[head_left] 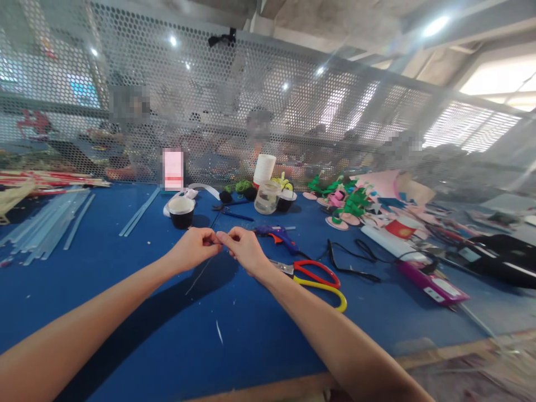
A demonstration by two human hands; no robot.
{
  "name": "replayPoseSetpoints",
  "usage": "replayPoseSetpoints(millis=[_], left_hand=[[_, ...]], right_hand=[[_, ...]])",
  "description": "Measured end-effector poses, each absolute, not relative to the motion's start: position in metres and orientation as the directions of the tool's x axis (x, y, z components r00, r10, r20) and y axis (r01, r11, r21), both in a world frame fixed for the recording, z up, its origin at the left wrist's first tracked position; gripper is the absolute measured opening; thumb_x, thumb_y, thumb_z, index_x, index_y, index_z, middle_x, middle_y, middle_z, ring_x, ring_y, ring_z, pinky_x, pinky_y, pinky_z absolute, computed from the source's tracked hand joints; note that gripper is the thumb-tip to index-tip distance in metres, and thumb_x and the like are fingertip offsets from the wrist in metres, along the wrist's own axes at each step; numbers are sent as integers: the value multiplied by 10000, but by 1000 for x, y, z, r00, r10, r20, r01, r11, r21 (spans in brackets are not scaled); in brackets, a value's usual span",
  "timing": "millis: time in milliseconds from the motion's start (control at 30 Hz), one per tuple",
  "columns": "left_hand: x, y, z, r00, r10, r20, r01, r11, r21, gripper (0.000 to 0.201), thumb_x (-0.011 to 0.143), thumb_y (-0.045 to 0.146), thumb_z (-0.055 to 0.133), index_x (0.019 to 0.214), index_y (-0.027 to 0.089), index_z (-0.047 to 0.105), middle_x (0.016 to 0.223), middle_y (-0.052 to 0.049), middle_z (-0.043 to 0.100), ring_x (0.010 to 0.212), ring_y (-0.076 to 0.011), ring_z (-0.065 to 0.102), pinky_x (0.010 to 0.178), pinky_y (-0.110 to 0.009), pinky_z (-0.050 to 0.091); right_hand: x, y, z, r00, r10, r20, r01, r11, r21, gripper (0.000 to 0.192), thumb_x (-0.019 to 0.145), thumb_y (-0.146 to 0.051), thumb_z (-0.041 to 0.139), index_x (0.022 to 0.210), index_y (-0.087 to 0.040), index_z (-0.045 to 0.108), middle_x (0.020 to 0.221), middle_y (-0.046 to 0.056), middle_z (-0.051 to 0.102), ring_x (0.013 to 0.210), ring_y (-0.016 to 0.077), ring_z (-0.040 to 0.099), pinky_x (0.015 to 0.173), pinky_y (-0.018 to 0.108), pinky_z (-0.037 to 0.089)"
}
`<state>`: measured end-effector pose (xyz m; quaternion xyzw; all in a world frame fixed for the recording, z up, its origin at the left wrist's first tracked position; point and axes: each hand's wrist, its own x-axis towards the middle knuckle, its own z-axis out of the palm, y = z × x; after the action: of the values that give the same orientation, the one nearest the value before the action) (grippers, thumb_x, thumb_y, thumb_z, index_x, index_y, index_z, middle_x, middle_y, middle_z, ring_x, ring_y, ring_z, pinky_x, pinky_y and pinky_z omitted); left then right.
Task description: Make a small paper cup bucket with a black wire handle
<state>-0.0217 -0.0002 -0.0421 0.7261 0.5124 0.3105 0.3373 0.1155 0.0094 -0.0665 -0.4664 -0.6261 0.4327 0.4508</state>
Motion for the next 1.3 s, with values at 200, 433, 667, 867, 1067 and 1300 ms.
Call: replayPoseSetpoints(millis=[200,433,667,867,1067,1300], left_hand=[[-24,0,-39,270,963,1,358,-101,928,200,590,310,604,540,135,521,497,48,466,479,-63,365,484,-206,285],[-24,1,-40,301,953,11,382,-131,915,169,591,282,594,641,122,570,571,33,515,539,-75,407,527,-213,306],[-22,0,-40,279,960,11,414,-131,901,185,582,299,591,640,126,562,527,54,479,501,-66,381,493,-204,283],[-20,-2,-37,258,966,-23,336,-68,939,187,542,290,624,580,130,535,496,68,440,474,-51,342,469,-197,250],[-20,-4,-31,307,922,-236,178,188,966,250,514,302,655,541,150,457,402,108,313,364,-17,179,402,-212,106],[-21,-1,-37,267,961,-75,309,-12,951,211,525,299,643,580,129,530,509,60,455,460,-49,329,447,-203,212]], right_hand=[[116,10,-65,-264,954,144,1,149,-989,288,638,-447,572,641,-169,496,478,-50,491,414,63,430,421,198,357],[116,13,-68,-217,966,142,96,166,-982,285,663,-433,549,583,-178,448,406,-74,428,362,54,371,379,189,302],[116,11,-66,-174,973,150,140,175,-975,304,663,-441,552,551,-185,431,373,-77,405,349,58,341,370,197,266],[115,10,-66,-164,976,144,82,159,-984,310,649,-439,569,541,-184,430,375,-77,401,352,56,339,370,196,265],[115,12,-65,-276,951,139,-95,117,-989,300,598,-449,605,622,-171,495,468,-61,474,409,55,401,412,193,323],[115,11,-66,-218,966,135,12,141,-990,307,630,-442,576,561,-179,433,396,-85,388,357,45,336,377,192,256]])
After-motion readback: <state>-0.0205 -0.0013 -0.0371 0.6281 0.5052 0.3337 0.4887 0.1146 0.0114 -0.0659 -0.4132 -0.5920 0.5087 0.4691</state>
